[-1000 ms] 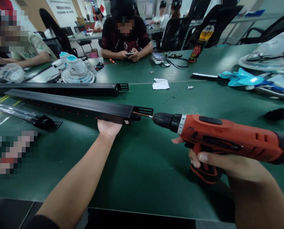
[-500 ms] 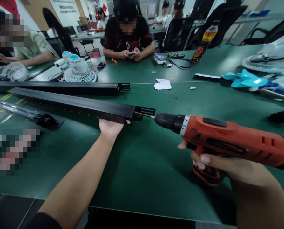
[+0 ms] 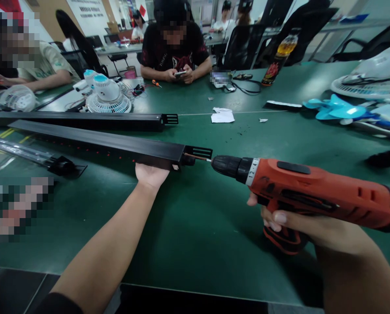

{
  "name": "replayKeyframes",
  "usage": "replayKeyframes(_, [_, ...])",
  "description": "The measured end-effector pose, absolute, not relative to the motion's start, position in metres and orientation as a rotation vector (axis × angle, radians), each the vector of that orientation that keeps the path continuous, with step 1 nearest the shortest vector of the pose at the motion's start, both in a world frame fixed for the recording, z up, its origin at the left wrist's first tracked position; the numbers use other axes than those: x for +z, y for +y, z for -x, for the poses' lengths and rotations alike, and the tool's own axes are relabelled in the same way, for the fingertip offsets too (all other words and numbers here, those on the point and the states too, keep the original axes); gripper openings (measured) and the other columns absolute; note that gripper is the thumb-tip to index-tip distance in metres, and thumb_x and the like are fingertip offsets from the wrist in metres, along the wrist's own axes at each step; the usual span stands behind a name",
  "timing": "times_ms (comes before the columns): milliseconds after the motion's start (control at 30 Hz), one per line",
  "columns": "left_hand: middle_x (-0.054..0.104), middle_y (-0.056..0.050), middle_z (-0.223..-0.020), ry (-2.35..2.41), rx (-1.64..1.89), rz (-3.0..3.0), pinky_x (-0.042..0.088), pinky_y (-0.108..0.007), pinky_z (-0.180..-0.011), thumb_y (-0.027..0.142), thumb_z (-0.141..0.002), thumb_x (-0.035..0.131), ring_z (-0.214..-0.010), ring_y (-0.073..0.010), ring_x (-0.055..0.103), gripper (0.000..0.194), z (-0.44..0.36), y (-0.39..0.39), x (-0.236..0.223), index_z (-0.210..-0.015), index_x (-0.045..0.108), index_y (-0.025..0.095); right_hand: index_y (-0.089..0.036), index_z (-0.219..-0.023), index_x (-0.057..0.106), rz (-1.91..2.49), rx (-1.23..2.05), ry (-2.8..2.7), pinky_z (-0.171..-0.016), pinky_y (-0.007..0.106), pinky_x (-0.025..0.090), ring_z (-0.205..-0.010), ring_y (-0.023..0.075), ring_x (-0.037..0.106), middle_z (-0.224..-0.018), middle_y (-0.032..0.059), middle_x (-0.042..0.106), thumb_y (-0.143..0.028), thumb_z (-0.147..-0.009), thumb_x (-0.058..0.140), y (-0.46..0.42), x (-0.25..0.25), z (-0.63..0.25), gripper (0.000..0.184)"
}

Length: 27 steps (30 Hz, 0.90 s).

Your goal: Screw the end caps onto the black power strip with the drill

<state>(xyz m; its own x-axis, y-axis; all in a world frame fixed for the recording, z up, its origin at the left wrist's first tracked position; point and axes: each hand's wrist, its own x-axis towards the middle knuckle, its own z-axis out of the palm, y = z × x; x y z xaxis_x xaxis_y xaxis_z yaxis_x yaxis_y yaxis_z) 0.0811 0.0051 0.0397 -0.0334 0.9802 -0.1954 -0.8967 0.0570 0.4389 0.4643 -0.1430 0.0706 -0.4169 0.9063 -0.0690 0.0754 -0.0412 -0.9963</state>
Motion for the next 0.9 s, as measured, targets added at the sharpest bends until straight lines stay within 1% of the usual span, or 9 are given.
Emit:
replayKeyframes(100, [0.089,-0.017,-0.148,0.507,1.518,-0.195,0.058,-0.063,-0.145,0.044,-0.126,0.035,-0.161,-0.0392,0.077,0.055,-0.0813,0.0049,0.0396,-0.148,0.082,0.026,-0.03,-0.141,0.093,1.067,1.515,-1.568,-0.047,0.03,0.065,-0.051,0.0191,0.07,-0.081,0.007,0.083,-0.046,-0.116,0.093,-0.1419,0.0723,-0.4635,0.029])
replayKeyframes(200, [0.089,-0.017,-0.147,0.514,1.517,-0.21,0.059,-0.066,-0.143,0.044,-0.125,0.035,-0.161,-0.0407,0.077,0.055,-0.0817,0.0044,0.0401,-0.149,0.082,0.027,-0.029,-0.14,0.094,1.065,1.486,-1.589,-0.046,0.031,0.065,-0.052,0.0216,0.072,-0.079,0.0081,0.084,-0.045,-0.115,0.094,-0.1413,0.0734,-0.4616,0.03])
replayKeyframes(333, [0.089,-0.017,-0.15,0.528,1.502,-0.183,0.059,-0.061,-0.143,0.045,-0.126,0.035,-0.161,-0.0388,0.077,0.056,-0.0815,0.0037,0.0412,-0.149,0.082,0.026,-0.031,-0.141,0.093,1.055,1.53,-1.551,-0.045,0.03,0.064,-0.049,0.0195,0.069,-0.079,0.0069,0.083,-0.045,-0.116,0.093,-0.142,0.0735,-0.459,0.029])
replayKeyframes(400, [0.088,-0.016,-0.151,0.528,1.504,-0.19,0.06,-0.059,-0.142,0.045,-0.126,0.037,-0.16,-0.0381,0.077,0.055,-0.0812,0.0037,0.0408,-0.151,0.082,0.026,-0.029,-0.14,0.093,1.069,1.544,-1.516,-0.044,0.03,0.063,-0.048,0.019,0.068,-0.078,0.0067,0.082,-0.046,-0.115,0.094,-0.1429,0.0743,-0.4578,0.03])
replayKeyframes(500, [0.089,-0.016,-0.15,0.519,1.514,-0.216,0.062,-0.062,-0.139,0.044,-0.125,0.038,-0.158,-0.0387,0.078,0.055,-0.0809,0.0044,0.0391,-0.153,0.082,0.027,-0.025,-0.136,0.093,1.097,1.533,-1.5,-0.043,0.031,0.064,-0.047,0.0196,0.068,-0.076,0.0073,0.081,-0.048,-0.112,0.098,-0.144,0.0761,-0.4561,0.033])
replayKeyframes(600, [0.089,-0.016,-0.149,0.515,1.515,-0.208,0.062,-0.063,-0.139,0.044,-0.124,0.038,-0.158,-0.0394,0.078,0.055,-0.0809,0.0045,0.0382,-0.151,0.083,0.028,-0.025,-0.135,0.093,1.113,1.513,-1.497,-0.042,0.031,0.063,-0.045,0.0191,0.067,-0.074,0.0069,0.081,-0.049,-0.11,0.099,-0.1444,0.0768,-0.455,0.034])
replayKeyframes(667, [0.089,-0.016,-0.15,0.519,1.512,-0.208,0.061,-0.065,-0.139,0.047,-0.125,0.037,-0.159,-0.0403,0.077,0.056,-0.0811,0.0038,0.039,-0.149,0.083,0.028,-0.025,-0.136,0.093,1.111,1.515,-1.493,-0.041,0.029,0.06,-0.044,0.0178,0.065,-0.075,0.0065,0.08,-0.048,-0.111,0.097,-0.1442,0.0762,-0.4551,0.034])
replayKeyframes(767, [0.087,-0.018,-0.154,0.533,1.496,-0.206,0.059,-0.065,-0.141,0.049,-0.127,0.033,-0.162,-0.041,0.076,0.059,-0.0812,0.0022,0.0412,-0.145,0.083,0.027,-0.026,-0.137,0.093,1.1,1.54,-1.497,-0.043,0.028,0.06,-0.046,0.0173,0.066,-0.076,0.0063,0.081,-0.047,-0.114,0.095,-0.1437,0.0751,-0.4565,0.031])
replayKeyframes(900, [0.086,-0.018,-0.156,0.545,1.499,-0.196,0.06,-0.064,-0.141,0.046,-0.126,0.033,-0.16,-0.0406,0.077,0.058,-0.081,0.002,0.0417,-0.147,0.083,0.027,-0.027,-0.138,0.092,1.085,1.545,-1.509,-0.043,0.027,0.059,-0.047,0.0177,0.068,-0.076,0.0058,0.081,-0.047,-0.116,0.093,-0.1432,0.0757,-0.4567,0.03])
